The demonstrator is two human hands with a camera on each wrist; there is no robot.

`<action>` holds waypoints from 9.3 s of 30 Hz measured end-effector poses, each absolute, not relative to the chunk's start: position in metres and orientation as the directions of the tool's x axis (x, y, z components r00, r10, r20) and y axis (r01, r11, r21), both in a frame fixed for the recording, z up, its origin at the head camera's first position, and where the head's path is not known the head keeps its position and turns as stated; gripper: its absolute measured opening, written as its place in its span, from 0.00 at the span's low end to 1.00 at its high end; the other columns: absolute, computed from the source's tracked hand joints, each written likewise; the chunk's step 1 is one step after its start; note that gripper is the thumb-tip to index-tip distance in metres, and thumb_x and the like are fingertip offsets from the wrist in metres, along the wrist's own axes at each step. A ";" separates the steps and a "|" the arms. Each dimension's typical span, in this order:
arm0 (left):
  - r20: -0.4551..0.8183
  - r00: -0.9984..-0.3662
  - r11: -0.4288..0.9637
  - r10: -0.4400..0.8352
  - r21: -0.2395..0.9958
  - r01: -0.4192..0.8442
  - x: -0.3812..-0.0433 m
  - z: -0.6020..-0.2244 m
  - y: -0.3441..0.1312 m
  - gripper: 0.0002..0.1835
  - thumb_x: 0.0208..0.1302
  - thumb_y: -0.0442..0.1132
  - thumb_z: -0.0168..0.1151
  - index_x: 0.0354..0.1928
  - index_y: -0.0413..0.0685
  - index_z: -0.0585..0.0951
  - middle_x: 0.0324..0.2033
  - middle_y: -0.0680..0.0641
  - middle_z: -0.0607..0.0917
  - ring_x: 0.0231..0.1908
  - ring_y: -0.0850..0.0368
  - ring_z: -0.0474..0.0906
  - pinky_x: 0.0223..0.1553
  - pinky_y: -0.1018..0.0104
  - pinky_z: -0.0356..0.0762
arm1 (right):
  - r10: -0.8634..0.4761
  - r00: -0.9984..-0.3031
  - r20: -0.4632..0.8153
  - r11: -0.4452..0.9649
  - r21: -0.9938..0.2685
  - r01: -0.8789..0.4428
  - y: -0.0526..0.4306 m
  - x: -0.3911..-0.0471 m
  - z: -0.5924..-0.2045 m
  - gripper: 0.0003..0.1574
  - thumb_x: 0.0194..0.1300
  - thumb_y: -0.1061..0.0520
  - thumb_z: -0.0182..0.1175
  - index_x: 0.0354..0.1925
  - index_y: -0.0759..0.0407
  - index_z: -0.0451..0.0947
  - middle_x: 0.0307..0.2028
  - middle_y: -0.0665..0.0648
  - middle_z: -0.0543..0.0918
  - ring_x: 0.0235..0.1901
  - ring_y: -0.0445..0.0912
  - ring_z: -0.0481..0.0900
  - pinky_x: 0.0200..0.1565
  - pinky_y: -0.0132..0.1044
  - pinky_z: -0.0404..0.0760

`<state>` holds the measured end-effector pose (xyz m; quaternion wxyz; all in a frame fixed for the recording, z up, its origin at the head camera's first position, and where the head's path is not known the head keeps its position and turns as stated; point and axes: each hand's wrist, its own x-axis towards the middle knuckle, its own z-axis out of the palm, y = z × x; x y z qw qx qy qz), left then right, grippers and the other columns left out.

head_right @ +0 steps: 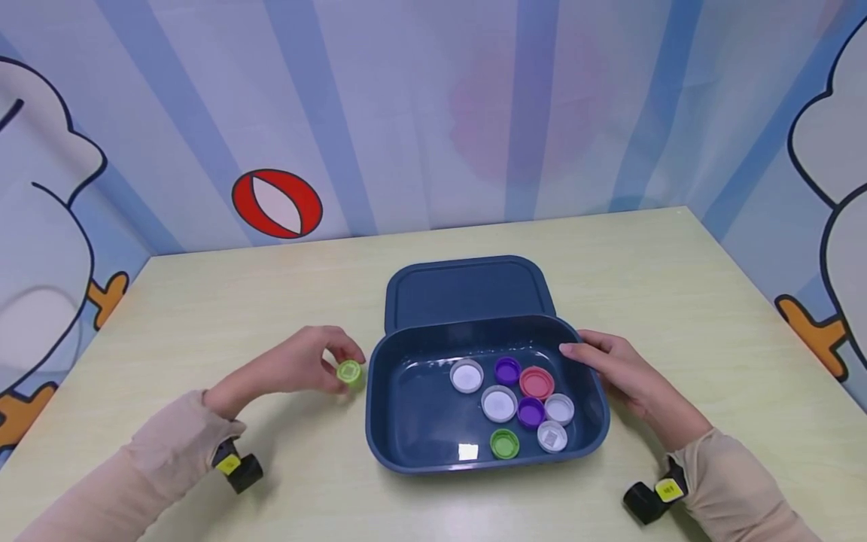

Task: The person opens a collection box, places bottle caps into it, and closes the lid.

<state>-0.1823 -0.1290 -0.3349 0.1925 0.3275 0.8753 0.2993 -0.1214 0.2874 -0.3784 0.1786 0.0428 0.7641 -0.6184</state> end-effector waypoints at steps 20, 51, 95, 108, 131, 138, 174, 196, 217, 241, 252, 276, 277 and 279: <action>-0.167 -0.749 0.651 0.641 0.636 0.415 -0.167 -0.310 -0.119 0.17 0.45 0.29 0.72 0.42 0.41 0.83 0.34 0.51 0.82 0.37 0.56 0.76 0.36 0.70 0.79 | -0.150 -0.931 -0.334 0.239 -0.926 0.293 0.288 -0.123 -0.378 0.42 0.69 0.46 0.50 0.66 0.74 0.51 0.45 0.53 0.80 0.39 0.40 0.80 0.43 0.37 0.80; -0.168 -0.734 0.638 0.658 0.643 0.424 -0.158 -0.291 -0.107 0.17 0.45 0.28 0.72 0.41 0.42 0.83 0.34 0.51 0.81 0.37 0.56 0.76 0.35 0.70 0.79 | -0.150 -0.934 -0.324 0.244 -0.928 0.282 0.287 -0.122 -0.380 0.41 0.69 0.47 0.49 0.65 0.75 0.52 0.45 0.53 0.80 0.39 0.40 0.80 0.43 0.36 0.80; -0.172 -0.589 0.556 0.789 0.605 0.569 -0.155 -0.283 -0.049 0.15 0.47 0.31 0.72 0.40 0.42 0.83 0.34 0.51 0.81 0.35 0.60 0.74 0.35 0.76 0.75 | -0.146 -0.932 -0.331 0.247 -0.925 0.290 0.288 -0.123 -0.378 0.41 0.69 0.46 0.49 0.66 0.75 0.52 0.46 0.54 0.80 0.39 0.39 0.79 0.43 0.35 0.80; -0.181 -0.522 0.507 0.833 0.627 0.591 -0.153 -0.291 -0.026 0.16 0.48 0.31 0.72 0.42 0.40 0.82 0.36 0.49 0.83 0.36 0.59 0.75 0.37 0.76 0.74 | -0.147 -0.933 -0.328 0.236 -0.928 0.289 0.288 -0.122 -0.379 0.41 0.69 0.47 0.50 0.65 0.75 0.52 0.44 0.52 0.80 0.38 0.39 0.80 0.43 0.35 0.80; -0.254 -0.378 0.453 0.890 0.577 0.680 -0.147 -0.327 0.007 0.16 0.48 0.31 0.72 0.41 0.44 0.83 0.33 0.55 0.80 0.34 0.65 0.72 0.37 0.81 0.70 | -0.144 -0.935 -0.323 0.244 -0.927 0.283 0.288 -0.122 -0.379 0.42 0.68 0.46 0.50 0.66 0.75 0.51 0.47 0.54 0.79 0.40 0.38 0.79 0.44 0.35 0.79; -0.251 -0.340 0.422 0.906 0.583 0.694 -0.148 -0.340 0.010 0.16 0.46 0.31 0.73 0.41 0.43 0.83 0.31 0.55 0.81 0.32 0.66 0.72 0.37 0.81 0.69 | -0.143 -0.935 -0.325 0.242 -0.927 0.286 0.288 -0.122 -0.379 0.42 0.69 0.46 0.50 0.65 0.75 0.52 0.47 0.54 0.79 0.39 0.39 0.79 0.44 0.35 0.80; -0.006 -0.609 0.406 0.793 0.751 0.521 -0.173 -0.308 -0.051 0.15 0.59 0.36 0.64 0.48 0.42 0.79 0.39 0.46 0.81 0.38 0.60 0.74 0.39 0.71 0.76 | -0.194 -0.942 -0.275 0.178 -0.954 0.242 0.297 -0.125 -0.377 0.28 0.71 0.46 0.46 0.60 0.63 0.65 0.42 0.44 0.79 0.41 0.36 0.77 0.43 0.33 0.78; -0.170 -0.948 0.589 0.270 0.808 0.023 -0.237 -0.371 -0.074 0.25 0.61 0.37 0.60 0.60 0.35 0.70 0.52 0.36 0.73 0.37 0.50 0.79 0.38 0.64 0.80 | -0.281 -0.906 -0.317 0.141 -0.947 0.288 0.334 -0.189 -0.369 0.34 0.69 0.59 0.51 0.65 0.76 0.51 0.41 0.45 0.80 0.43 0.38 0.80 0.44 0.39 0.80; -0.051 -0.950 0.719 0.308 0.666 0.197 -0.245 -0.375 -0.059 0.11 0.59 0.36 0.61 0.23 0.39 0.72 0.14 0.50 0.64 0.18 0.56 0.64 0.23 0.69 0.62 | -0.255 -0.904 -0.343 0.202 -0.933 0.297 0.310 -0.218 -0.366 0.38 0.68 0.63 0.51 0.69 0.73 0.46 0.47 0.50 0.73 0.42 0.36 0.78 0.48 0.40 0.78; -0.342 -0.892 0.054 0.296 0.938 -0.342 -0.249 -0.386 -0.058 0.40 0.59 0.28 0.61 0.70 0.56 0.55 0.48 0.32 0.79 0.29 0.58 0.83 0.35 0.68 0.80 | -0.233 -0.894 -0.382 0.103 -0.924 0.368 0.311 -0.218 -0.371 0.41 0.68 0.61 0.52 0.69 0.72 0.42 0.36 0.41 0.81 0.39 0.35 0.80 0.45 0.38 0.79; -0.266 -0.905 -0.102 0.332 0.944 -0.315 -0.251 -0.385 -0.054 0.41 0.60 0.23 0.56 0.71 0.60 0.55 0.49 0.29 0.77 0.27 0.57 0.82 0.34 0.67 0.80 | -0.207 -0.908 -0.365 0.115 -0.931 0.347 0.312 -0.216 -0.375 0.38 0.68 0.62 0.52 0.68 0.73 0.46 0.33 0.44 0.81 0.35 0.37 0.81 0.41 0.36 0.81; -0.168 -0.895 0.091 0.412 0.986 -0.143 -0.250 -0.335 -0.063 0.30 0.66 0.35 0.56 0.68 0.48 0.58 0.48 0.34 0.80 0.39 0.51 0.81 0.49 0.55 0.76 | -0.250 -0.953 -0.173 -0.098 -0.974 0.202 0.325 -0.213 -0.344 0.19 0.64 0.69 0.54 0.40 0.45 0.81 0.33 0.51 0.82 0.35 0.42 0.82 0.38 0.32 0.81; -0.160 -0.896 0.095 0.414 0.987 -0.132 -0.249 -0.332 -0.063 0.29 0.66 0.35 0.56 0.67 0.47 0.59 0.48 0.34 0.80 0.39 0.51 0.81 0.49 0.55 0.76 | -0.250 -0.955 -0.161 -0.103 -0.976 0.191 0.325 -0.213 -0.342 0.20 0.64 0.69 0.54 0.40 0.45 0.81 0.33 0.51 0.82 0.35 0.42 0.82 0.38 0.32 0.81; -0.137 -0.901 0.101 0.411 0.989 -0.105 -0.247 -0.326 -0.063 0.28 0.66 0.34 0.56 0.65 0.46 0.61 0.47 0.35 0.79 0.39 0.51 0.81 0.48 0.55 0.76 | -0.248 -0.958 -0.144 -0.112 -0.978 0.176 0.326 -0.212 -0.337 0.20 0.64 0.69 0.54 0.41 0.45 0.81 0.33 0.51 0.82 0.35 0.42 0.82 0.38 0.32 0.81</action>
